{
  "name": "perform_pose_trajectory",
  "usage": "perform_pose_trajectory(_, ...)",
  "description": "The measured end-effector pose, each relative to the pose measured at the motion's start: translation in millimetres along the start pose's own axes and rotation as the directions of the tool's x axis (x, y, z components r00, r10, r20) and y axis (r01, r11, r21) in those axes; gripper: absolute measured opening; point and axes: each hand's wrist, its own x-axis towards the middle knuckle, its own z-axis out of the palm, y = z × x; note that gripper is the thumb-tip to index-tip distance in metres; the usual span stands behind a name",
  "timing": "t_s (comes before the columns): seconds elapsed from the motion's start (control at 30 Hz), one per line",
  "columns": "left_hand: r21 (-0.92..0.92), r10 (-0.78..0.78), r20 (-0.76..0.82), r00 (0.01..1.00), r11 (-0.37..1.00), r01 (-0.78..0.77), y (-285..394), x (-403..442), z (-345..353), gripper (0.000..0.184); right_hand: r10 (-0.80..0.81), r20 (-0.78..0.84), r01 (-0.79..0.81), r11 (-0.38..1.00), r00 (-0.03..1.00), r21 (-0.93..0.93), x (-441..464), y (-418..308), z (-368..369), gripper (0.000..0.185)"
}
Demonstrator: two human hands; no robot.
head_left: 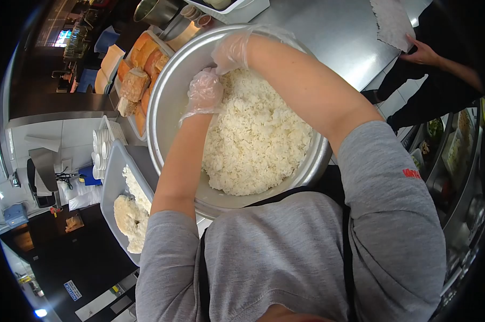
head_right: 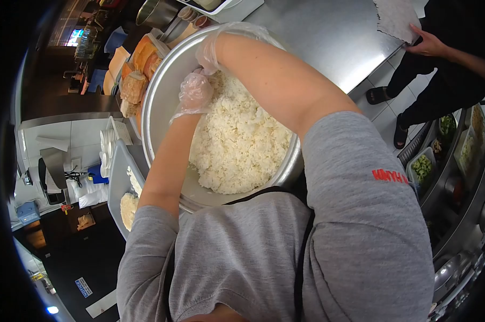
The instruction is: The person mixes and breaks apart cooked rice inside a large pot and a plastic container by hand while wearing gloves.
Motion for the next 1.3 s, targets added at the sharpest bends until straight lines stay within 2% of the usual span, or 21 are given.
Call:
perform_pose_trajectory(0.1, 0.097, 0.005, 0.110, 0.994, 0.995, -0.015, 9, 2, -12, 0.026, -0.006, 0.009, 0.007, 0.995, 1.000, -0.095, 19, -2, 22, 0.032)
perform_pose_trajectory(0.17, 0.101, -0.090, 0.302, 0.949, 0.993, 0.062, 14, 2, -22, 0.029, -0.026, 0.022, 0.029, 0.993, 0.999, -0.112, 25, 0, 29, 0.031)
perform_pose_trajectory(0.3, 0.102, -0.120, 0.422, 0.899, 0.991, 0.084, 19, 2, -41, 0.034, -0.055, 0.073, 0.066, 0.985, 0.996, -0.158, 27, -2, 30, 0.033)
perform_pose_trajectory(0.37, -0.051, 0.032, 0.622, 0.783, 0.999, 0.000, 25, 7, -63, 0.039, -0.055, 0.110, 0.073, 0.984, 0.992, -0.164, 28, -4, 29, 0.034)
perform_pose_trajectory(0.4, -0.053, 0.033, 0.619, 0.785, 0.999, 0.000, 26, 7, -69, 0.039, -0.055, 0.127, 0.076, 0.983, 0.990, -0.167, 26, -5, 29, 0.035)
perform_pose_trajectory(0.47, -0.248, 0.000, 0.862, 0.508, 0.872, 0.422, 25, 2, -78, 0.042, -0.053, 0.179, 0.082, 0.984, 0.982, -0.155, 26, -5, 29, 0.036)
perform_pose_trajectory(0.5, -0.250, -0.001, 0.860, 0.509, 0.870, 0.424, 27, -8, -85, 0.042, -0.053, 0.211, 0.086, 0.985, 0.976, -0.152, 27, -5, 28, 0.036)
perform_pose_trajectory(0.57, -0.504, 0.242, 0.757, 0.607, 0.808, 0.306, 27, -29, -99, 0.042, -0.058, 0.278, 0.092, 0.989, 0.959, -0.113, 28, -4, 23, 0.037)
perform_pose_trajectory(0.6, -0.501, 0.235, 0.756, 0.610, 0.809, 0.309, 13, -35, -90, 0.042, -0.059, 0.319, 0.089, 0.993, 0.946, -0.081, 27, -3, 19, 0.038)
perform_pose_trajectory(0.7, -0.662, 0.412, 0.635, 0.653, 0.726, 0.186, -11, -47, -70, 0.045, -0.067, 0.414, 0.059, 0.998, 0.908, 0.032, 23, 1, 8, 0.040)
perform_pose_trajectory(0.77, -0.388, 0.206, 0.764, 0.611, 0.904, 0.180, 19, -39, -97, 0.048, -0.066, 0.423, 0.025, 0.995, 0.903, 0.101, 25, 5, 4, 0.041)
perform_pose_trajectory(0.8, -0.388, 0.203, 0.764, 0.613, 0.903, 0.184, 20, -41, -97, 0.048, -0.061, 0.383, 0.010, 0.991, 0.922, 0.135, 26, 4, 1, 0.045)
perform_pose_trajectory(0.83, -0.456, 0.176, 0.725, 0.666, 0.847, 0.273, 21, -45, -98, 0.045, -0.067, 0.384, 0.017, 0.991, 0.921, 0.133, 25, 6, 0, 0.045)
perform_pose_trajectory(0.87, -0.524, 0.141, 0.686, 0.714, 0.776, 0.350, 21, -47, -98, 0.042, -0.123, 0.283, 0.037, 0.956, 0.951, 0.290, 22, 12, -2, 0.048)
perform_pose_trajectory(0.9, -0.525, 0.136, 0.685, 0.715, 0.774, 0.355, 24, -47, -99, 0.042, -0.161, 0.174, 0.069, 0.896, 0.972, 0.439, 16, 17, -7, 0.051)
perform_pose_trajectory(0.97, -0.397, 0.006, 0.561, 0.828, 0.879, 0.263, 35, -43, -104, 0.039, -0.130, 0.163, 0.049, 0.903, 0.978, 0.427, -3, 14, -21, 0.053)
perform_pose_trajectory(1.0, -0.397, 0.002, 0.560, 0.829, 0.878, 0.266, 37, -38, -106, 0.039, -0.096, 0.147, 0.026, 0.909, 0.985, 0.417, -8, 13, -24, 0.054)
perform_pose_trajectory(1.07, -0.103, -0.205, 0.652, 0.730, 0.930, 0.353, 41, -30, -108, 0.045, -0.096, 0.156, 0.024, 0.910, 0.983, 0.413, -3, 12, -22, 0.054)
perform_pose_trajectory(1.2, -0.228, -0.143, 0.624, 0.768, 0.907, 0.354, 20, -39, -100, 0.053, -0.113, 0.119, 0.069, 0.944, 0.986, 0.323, 3, 9, -22, 0.050)
perform_pose_trajectory(1.27, -0.436, 0.029, 0.442, 0.896, 0.881, 0.186, -5, -48, -87, 0.051, -0.126, 0.107, 0.086, 0.943, 0.986, 0.321, 2, 6, -24, 0.048)
perform_pose_trajectory(1.3, -0.435, 0.013, 0.439, 0.898, 0.878, 0.200, -8, -46, -93, 0.051, -0.128, 0.097, 0.090, 0.942, 0.987, 0.322, 1, 5, -24, 0.046)
